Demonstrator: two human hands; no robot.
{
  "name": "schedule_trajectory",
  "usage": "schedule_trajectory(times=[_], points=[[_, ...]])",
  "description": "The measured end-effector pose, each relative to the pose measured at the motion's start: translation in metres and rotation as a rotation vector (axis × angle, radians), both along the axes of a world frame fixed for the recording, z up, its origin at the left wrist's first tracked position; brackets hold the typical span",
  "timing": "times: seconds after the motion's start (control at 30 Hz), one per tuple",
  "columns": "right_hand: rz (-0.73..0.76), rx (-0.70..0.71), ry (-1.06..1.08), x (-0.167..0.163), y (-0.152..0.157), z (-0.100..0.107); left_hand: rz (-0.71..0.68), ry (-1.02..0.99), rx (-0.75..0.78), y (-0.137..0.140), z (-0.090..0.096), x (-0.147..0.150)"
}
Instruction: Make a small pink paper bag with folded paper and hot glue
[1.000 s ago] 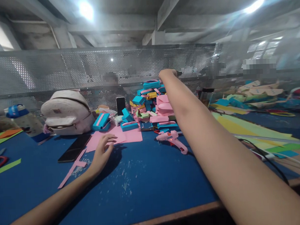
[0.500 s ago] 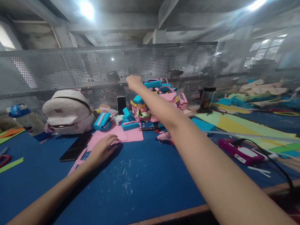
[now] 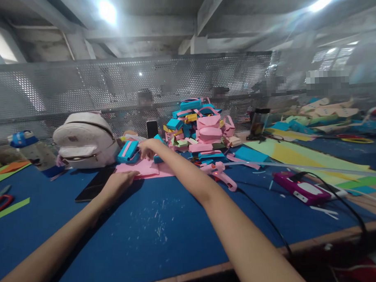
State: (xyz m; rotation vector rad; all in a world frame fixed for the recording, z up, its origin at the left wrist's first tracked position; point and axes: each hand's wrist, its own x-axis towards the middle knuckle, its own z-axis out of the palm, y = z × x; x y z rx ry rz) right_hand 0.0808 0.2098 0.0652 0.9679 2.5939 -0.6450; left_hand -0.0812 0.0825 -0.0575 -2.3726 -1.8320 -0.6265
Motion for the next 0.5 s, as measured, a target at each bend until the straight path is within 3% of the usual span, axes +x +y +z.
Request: schedule_trajectory(times=[0.23,0.5], points=[[0.083,-0.016,-0.028,0.012,-0.033,-0.027,0.108,0.062,-0.020,-0.001,0.008,-0.005],[0.010,0.293,-0.132,0.003,-0.042,-0.039,0.106,-0.002,0.065,-0.004,0.011,-0.005]])
